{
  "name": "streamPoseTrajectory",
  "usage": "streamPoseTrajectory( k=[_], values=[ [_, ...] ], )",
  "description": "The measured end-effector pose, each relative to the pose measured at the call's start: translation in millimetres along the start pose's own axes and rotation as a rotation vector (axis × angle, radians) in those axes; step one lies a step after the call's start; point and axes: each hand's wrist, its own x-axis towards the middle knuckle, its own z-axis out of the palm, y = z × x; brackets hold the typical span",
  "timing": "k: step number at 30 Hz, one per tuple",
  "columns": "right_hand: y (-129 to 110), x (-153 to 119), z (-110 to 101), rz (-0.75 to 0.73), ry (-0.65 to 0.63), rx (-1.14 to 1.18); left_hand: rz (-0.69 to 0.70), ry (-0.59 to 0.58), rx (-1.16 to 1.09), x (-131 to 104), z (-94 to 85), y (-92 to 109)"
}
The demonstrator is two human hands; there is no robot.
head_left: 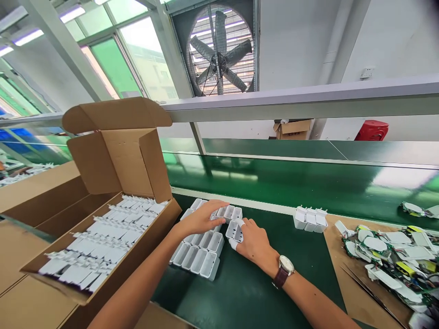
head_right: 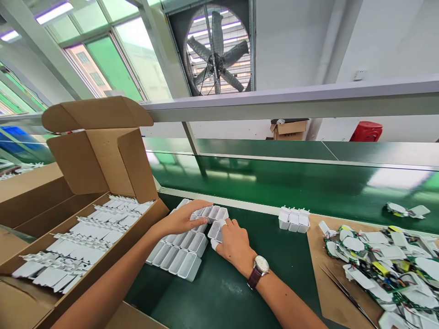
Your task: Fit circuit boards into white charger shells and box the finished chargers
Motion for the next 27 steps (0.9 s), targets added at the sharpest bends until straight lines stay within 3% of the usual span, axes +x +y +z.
streamPoseTrajectory(
  k=[8, 13, 19, 24, 27],
  values=[
    [13, -11, 7, 0.028, 0.102, 0.142, 0.078, 0.083, 0.094, -51, 18.3, 17],
    [10, -12, 12, 0.023, 0.14, 0.279, 0.069, 0.121, 0.127, -52, 31.7, 23],
    [8, -9, 26, -0.098, 0.243, 0.478, 0.083, 0.226, 0.156, -60, 31.1, 15],
    [19, -18, 31, -0.143, 0.242, 0.646, 0.111, 0.282, 0.216, -74, 33.5, 20],
    [28, -31, 29, -0.126, 0.285, 0.621, 0.151, 0.278, 0.283, -69, 44.5, 30]
  ],
)
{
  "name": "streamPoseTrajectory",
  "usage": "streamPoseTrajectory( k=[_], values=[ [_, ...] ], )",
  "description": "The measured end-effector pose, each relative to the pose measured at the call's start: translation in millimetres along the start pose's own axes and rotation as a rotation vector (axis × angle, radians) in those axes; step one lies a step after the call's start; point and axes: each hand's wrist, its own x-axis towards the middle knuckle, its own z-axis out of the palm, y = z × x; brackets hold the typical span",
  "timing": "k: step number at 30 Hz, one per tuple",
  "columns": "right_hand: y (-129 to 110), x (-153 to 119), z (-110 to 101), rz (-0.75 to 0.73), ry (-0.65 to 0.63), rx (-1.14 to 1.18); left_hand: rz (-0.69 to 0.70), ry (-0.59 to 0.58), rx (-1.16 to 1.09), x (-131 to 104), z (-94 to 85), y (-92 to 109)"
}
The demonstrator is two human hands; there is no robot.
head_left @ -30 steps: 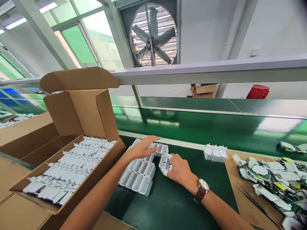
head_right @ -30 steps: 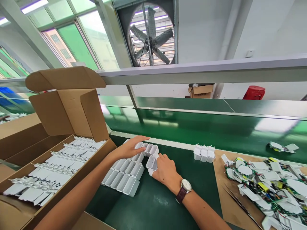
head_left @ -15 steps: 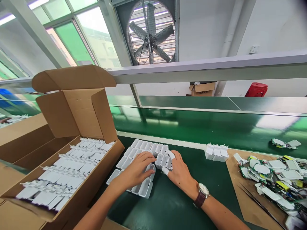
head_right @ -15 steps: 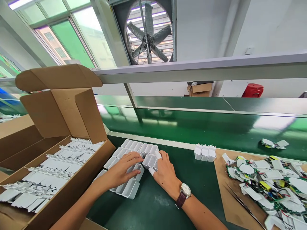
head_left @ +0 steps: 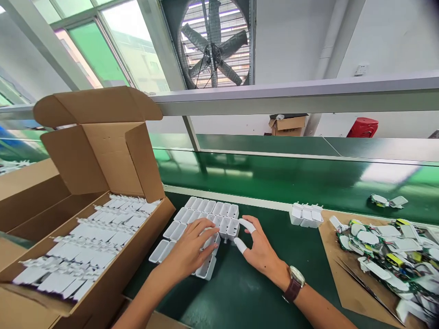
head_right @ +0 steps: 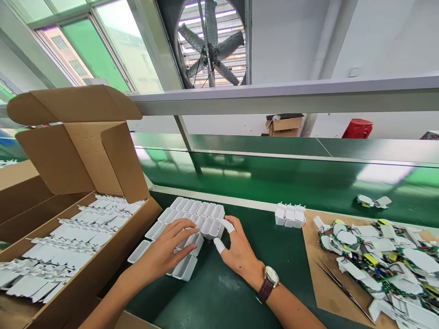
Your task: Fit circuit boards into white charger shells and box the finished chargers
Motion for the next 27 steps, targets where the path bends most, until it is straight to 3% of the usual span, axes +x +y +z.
streamPoseTrajectory(
  k=[5, 10, 14, 16, 19, 22, 25, 27],
  values=[
    [-15, -24, -23, -0.056, -0.027, -0.083, 0.138, 0.015, 0.136, 27, 35.4, 15],
    [-24, -47, -52, -0.102, -0.037, -0.201, 0.229, 0.108, 0.246, 46, 68.5, 0],
    [-14, -66, -84, -0.091, -0.006, -0.308, 0.254, 0.116, 0.297, 53, 77.4, -20],
    [-12, -75, -105, -0.075, 0.012, -0.352, 0.298, 0.107, 0.301, 56, 75.5, -17],
    [-15, -82, -146, -0.093, 0.046, -0.422, 0.303, 0.214, 0.223, 63, 73.7, 12],
    [-15, -77, -196, -0.098, 0.076, -0.539, 0.263, 0.347, 0.078, 75, 81.3, 62],
    [0, -65, -250, 0.076, 0.049, -0.78, 0.265, 0.383, -0.02, 87, 96.7, 108],
    [18, -55, -288, 0.205, 0.029, -0.919, 0.264, 0.38, -0.056, 95, 108.0, 127]
  ],
)
